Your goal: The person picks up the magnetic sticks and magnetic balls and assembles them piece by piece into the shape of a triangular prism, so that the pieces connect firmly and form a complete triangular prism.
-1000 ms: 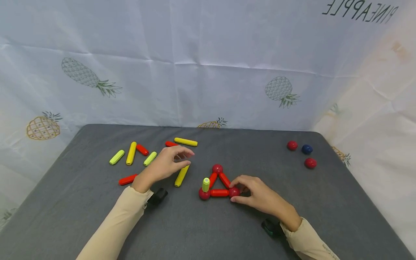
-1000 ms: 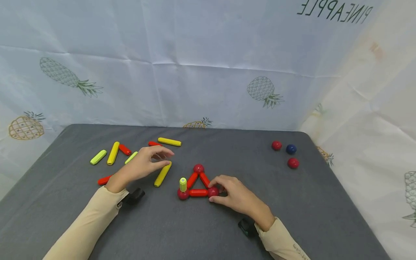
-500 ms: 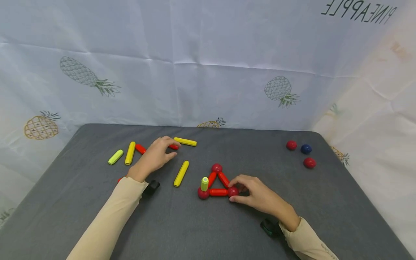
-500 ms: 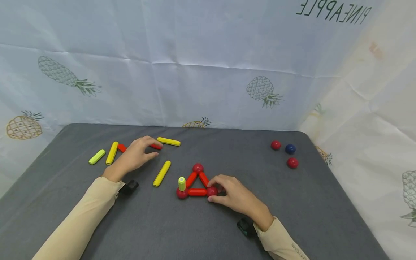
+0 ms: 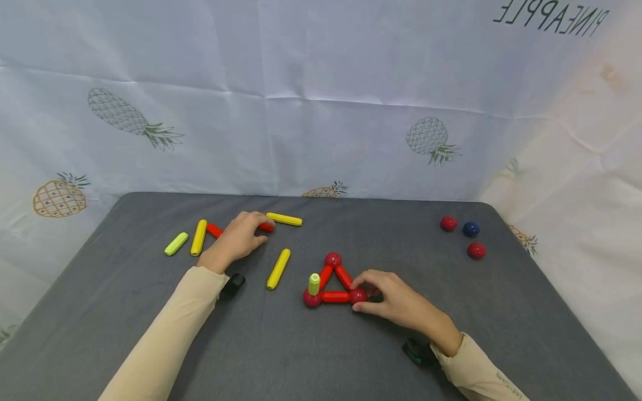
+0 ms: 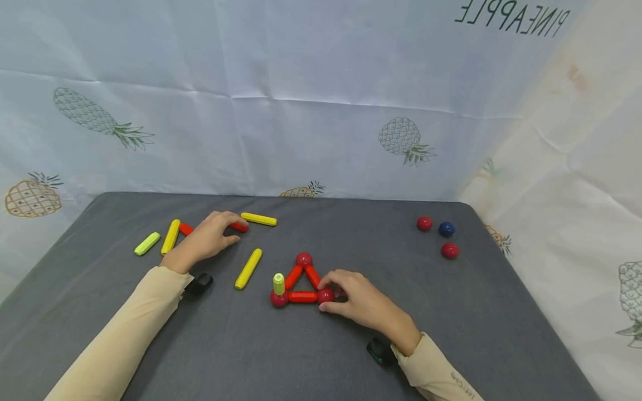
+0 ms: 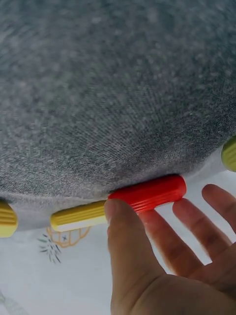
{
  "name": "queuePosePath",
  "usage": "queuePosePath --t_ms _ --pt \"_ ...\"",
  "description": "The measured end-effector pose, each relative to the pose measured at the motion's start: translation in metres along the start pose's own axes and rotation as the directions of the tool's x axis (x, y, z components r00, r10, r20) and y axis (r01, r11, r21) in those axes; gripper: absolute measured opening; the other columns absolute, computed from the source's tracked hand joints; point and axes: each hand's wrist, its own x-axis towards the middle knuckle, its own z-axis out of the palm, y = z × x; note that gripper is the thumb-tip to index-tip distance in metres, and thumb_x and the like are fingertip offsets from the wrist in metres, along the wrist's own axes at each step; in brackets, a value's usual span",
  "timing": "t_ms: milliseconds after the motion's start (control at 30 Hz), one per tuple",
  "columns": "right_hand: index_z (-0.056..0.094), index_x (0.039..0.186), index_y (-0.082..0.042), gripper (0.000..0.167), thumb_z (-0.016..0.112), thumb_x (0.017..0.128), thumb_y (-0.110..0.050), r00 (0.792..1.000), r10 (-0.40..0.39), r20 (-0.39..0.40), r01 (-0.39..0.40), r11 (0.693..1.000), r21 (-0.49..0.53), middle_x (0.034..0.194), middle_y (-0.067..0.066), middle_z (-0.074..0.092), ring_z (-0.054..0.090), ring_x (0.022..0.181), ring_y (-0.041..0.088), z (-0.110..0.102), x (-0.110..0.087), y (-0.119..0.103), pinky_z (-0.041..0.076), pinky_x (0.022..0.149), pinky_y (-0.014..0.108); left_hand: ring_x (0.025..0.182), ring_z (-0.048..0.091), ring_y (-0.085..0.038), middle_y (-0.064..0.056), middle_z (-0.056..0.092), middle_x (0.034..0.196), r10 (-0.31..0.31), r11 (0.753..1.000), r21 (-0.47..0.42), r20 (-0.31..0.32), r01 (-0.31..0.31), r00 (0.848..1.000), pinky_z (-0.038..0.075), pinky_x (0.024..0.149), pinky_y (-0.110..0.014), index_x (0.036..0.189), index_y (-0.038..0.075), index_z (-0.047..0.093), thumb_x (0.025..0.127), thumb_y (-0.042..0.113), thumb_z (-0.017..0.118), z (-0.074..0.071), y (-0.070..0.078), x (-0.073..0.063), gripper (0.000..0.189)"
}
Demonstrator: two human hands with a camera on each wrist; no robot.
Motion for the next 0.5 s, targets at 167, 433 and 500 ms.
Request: queuePosePath --t_ms 167,433,500 --pt "0.066 0.111 -0.018 0.030 0.077 0.087 -0.033 1.000 0.001 -0.002 -0.001 1.000 0.002 0.103 -0.006 0.067 0.060 0.085 0.004 -0.0002 0.0005 -0.0008 0.054 0.076 0.025 0.130 0.043 -0.046 -0.021 0.060 0.134 0.002 1.000 0.023 -0.002 -0.001 1.000 0.038 0.107 -0.058 0.123 0.005 0.068 0.091 0.000 0.066 -0.0007 -0.0019 0.0017 0.032" --pt "0.066 0.111 -0.018 0.030 0.076 0.087 -0.033 1.000 -0.001 -0.002 0.001 1.000 -0.006 0.103 -0.007 0.067 0.060 0.086 0.004 0.0000 0.0007 -0.0006 0.054 0.076 0.024 0.123 0.045 -0.041 -0.018 0.062 0.131 -0.044 0.999 0.004 0.049 0.043 0.998 0.040 0.103 -0.057 0.120 0.007 0.070 0.092 0.001 0.065 -0.0022 0.0002 0.0004 0.029" --pt "0.066 0.111 -0.018 0.030 0.076 0.087 -0.033 1.000 -0.002 -0.001 0.002 1.000 -0.006 0.103 -0.006 0.067 0.060 0.086 0.004 -0.0002 0.0009 -0.0007 0.054 0.076 0.025 0.124 0.044 -0.041 -0.017 0.061 0.132 -0.053 0.999 0.005 0.059 0.052 0.997 0.039 0.104 -0.056 0.121 0.006 0.070 0.093 0.001 0.064 -0.0023 0.0004 -0.0001 0.029"
